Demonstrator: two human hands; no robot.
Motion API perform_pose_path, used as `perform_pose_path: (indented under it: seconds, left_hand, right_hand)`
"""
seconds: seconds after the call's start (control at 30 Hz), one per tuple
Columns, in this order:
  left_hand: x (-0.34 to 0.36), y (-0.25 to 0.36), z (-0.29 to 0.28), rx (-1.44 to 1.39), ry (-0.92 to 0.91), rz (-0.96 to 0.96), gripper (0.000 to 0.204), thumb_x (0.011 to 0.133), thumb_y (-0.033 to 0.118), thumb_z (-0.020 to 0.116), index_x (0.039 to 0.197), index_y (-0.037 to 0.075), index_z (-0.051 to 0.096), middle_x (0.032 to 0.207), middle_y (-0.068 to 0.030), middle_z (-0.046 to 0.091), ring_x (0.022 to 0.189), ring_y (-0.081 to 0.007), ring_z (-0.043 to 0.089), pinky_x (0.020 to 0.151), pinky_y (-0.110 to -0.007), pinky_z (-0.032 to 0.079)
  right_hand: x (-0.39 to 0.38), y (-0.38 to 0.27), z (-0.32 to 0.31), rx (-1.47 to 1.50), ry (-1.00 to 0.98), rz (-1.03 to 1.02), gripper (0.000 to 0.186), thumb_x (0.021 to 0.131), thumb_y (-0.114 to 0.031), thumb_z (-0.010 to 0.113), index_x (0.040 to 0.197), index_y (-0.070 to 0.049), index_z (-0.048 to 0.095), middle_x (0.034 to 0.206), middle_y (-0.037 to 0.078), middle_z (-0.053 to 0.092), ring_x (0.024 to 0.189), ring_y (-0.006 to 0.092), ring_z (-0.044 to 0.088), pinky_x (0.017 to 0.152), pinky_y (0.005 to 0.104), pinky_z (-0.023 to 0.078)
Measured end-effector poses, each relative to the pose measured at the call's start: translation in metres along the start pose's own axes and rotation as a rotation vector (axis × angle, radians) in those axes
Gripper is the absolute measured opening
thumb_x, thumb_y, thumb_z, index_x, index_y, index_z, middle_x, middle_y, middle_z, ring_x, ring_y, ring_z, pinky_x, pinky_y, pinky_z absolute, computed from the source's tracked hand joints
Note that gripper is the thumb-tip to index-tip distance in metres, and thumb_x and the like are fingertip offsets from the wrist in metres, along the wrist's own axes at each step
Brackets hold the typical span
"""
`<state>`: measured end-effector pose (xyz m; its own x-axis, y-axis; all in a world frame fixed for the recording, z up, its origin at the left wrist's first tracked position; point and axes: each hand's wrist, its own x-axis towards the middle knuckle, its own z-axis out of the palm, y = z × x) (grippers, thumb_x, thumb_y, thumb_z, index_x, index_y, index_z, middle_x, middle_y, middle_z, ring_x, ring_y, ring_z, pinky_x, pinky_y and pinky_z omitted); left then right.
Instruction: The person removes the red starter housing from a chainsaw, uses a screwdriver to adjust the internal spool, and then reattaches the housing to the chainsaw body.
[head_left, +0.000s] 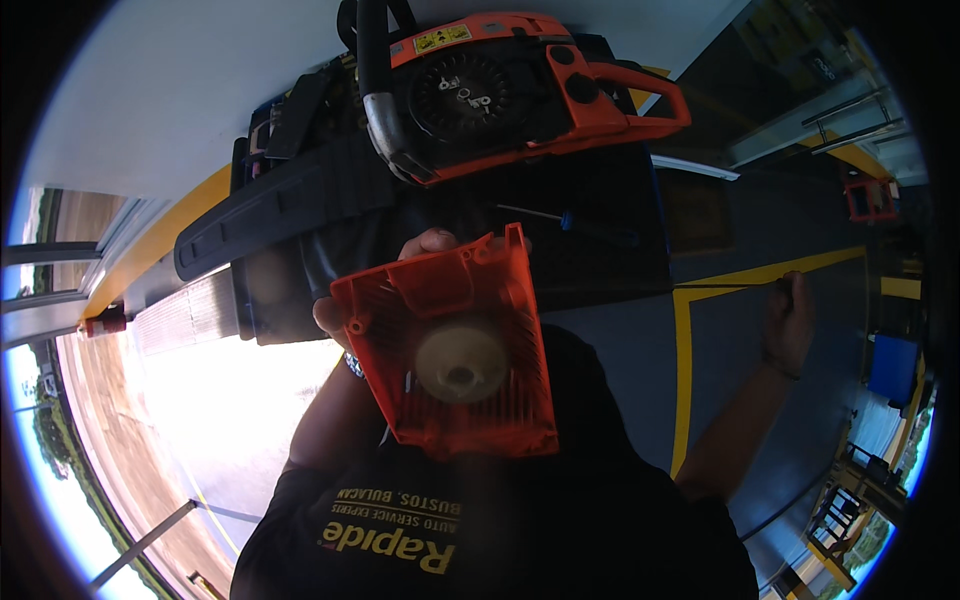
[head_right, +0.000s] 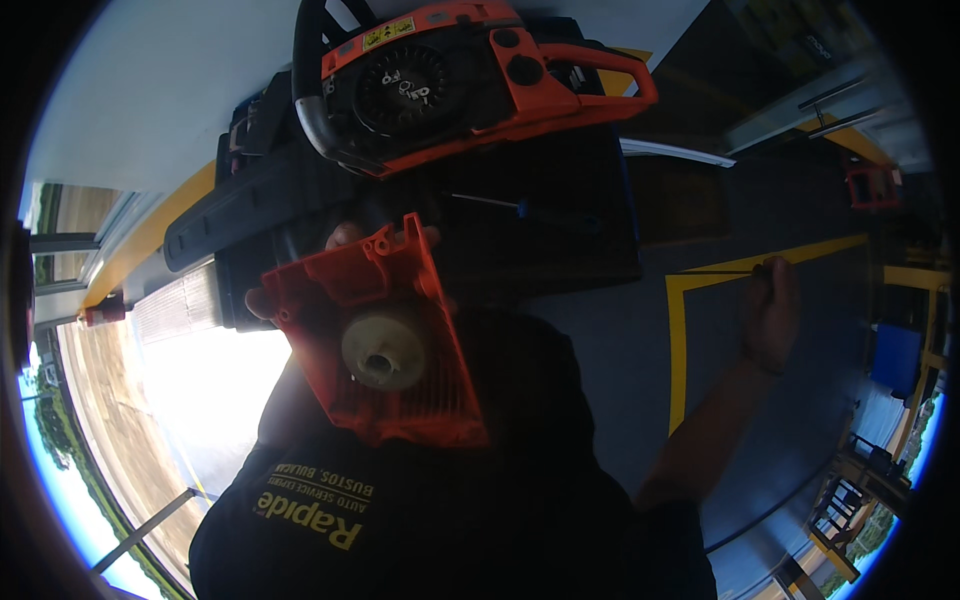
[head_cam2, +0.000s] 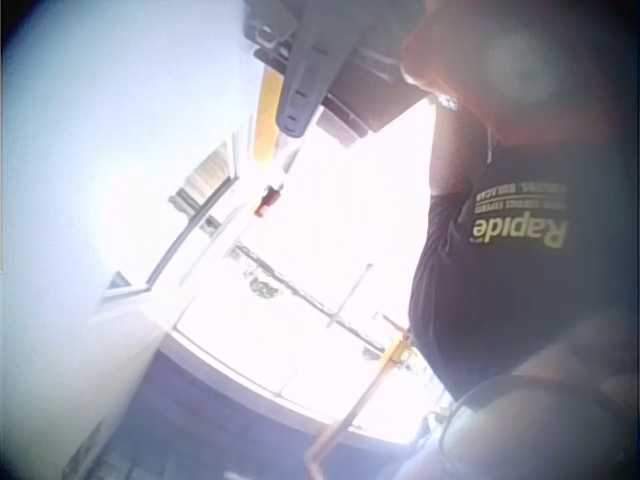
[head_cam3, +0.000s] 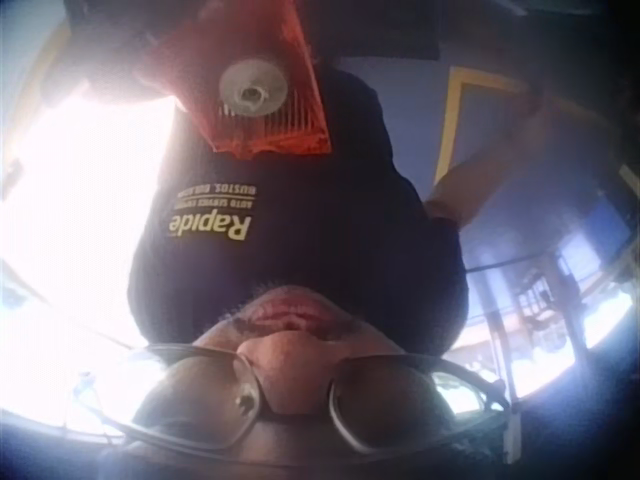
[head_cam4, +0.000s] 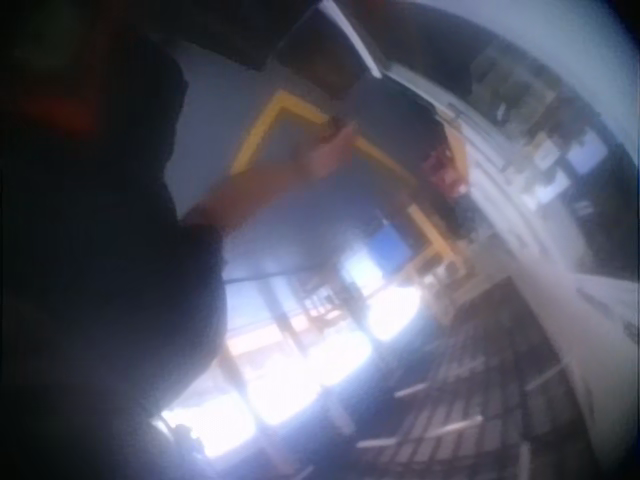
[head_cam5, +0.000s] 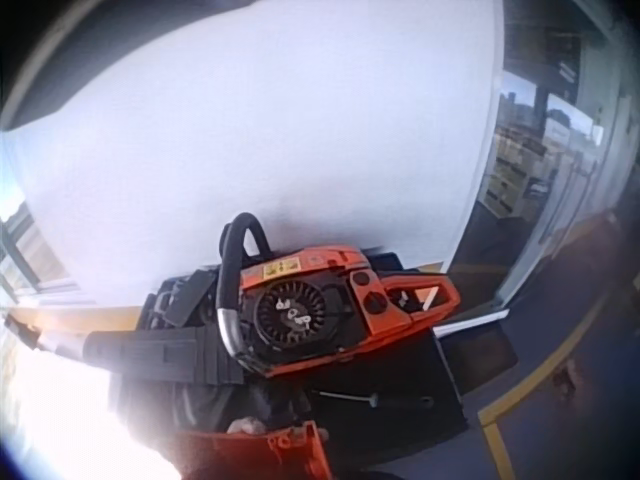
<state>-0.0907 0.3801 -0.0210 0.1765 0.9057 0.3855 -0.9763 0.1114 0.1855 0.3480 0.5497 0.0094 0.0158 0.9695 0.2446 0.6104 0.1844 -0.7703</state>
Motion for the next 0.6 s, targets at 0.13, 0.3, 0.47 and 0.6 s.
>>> perform_pose_path:
  seconds: [0.13, 0.3, 0.47, 0.6]
  left_hand:
    - [0.012, -0.010, -0.004, -0.022, -0.049, -0.044, 0.125, 0.067, 0.070, 0.080, 0.157, 0.012, 0.017, 0.155, -0.0301, 0.027, 0.141, -0.0436, 0.036, 0.112, -0.059, 0.037]
    - [0.025, -0.014, -0.009, -0.020, -0.081, -0.084, 0.126, 0.068, 0.069, 0.080, 0.159, 0.014, 0.013, 0.157, -0.0306, 0.022, 0.143, -0.0447, 0.032, 0.114, -0.060, 0.034]
    - [0.022, -0.010, -0.002, 0.017, -0.063, -0.055, 0.127, 0.068, 0.067, 0.081, 0.160, 0.016, 0.010, 0.159, -0.0310, 0.017, 0.145, -0.0458, 0.027, 0.116, -0.061, 0.030]
    - [0.015, -0.017, 0.008, 0.056, -0.058, 0.009, 0.127, 0.069, 0.066, 0.081, 0.161, 0.018, 0.007, 0.161, -0.0314, 0.013, 0.147, -0.0467, 0.024, 0.117, -0.062, 0.027]
  right_hand:
    - [-0.042, -0.080, 0.055, 0.618, -0.413, 0.310, 0.024, 0.099, -0.025, 0.061, 0.106, -0.002, 0.062, 0.095, 0.006, 0.063, 0.084, 0.0119, 0.059, 0.064, 0.0255, 0.048]
    - [-0.086, -0.158, 0.123, 1.006, -0.745, 0.253, 0.051, 0.090, -0.026, 0.071, 0.130, 0.001, 0.052, 0.120, 0.011, 0.063, 0.110, 0.0188, 0.062, 0.093, 0.0323, 0.049]
    - [-0.086, -0.124, 0.116, 0.837, -0.530, 0.229, 0.066, 0.088, -0.047, 0.072, 0.129, 0.002, 0.053, 0.114, 0.012, 0.066, 0.101, 0.0196, 0.066, 0.083, 0.0304, 0.052]
    - [-0.092, -0.104, 0.086, 0.526, -1.025, 0.238, 0.057, 0.090, -0.039, 0.071, 0.127, 0.001, 0.055, 0.107, 0.013, 0.069, 0.096, 0.0202, 0.069, 0.084, 0.0345, 0.054]
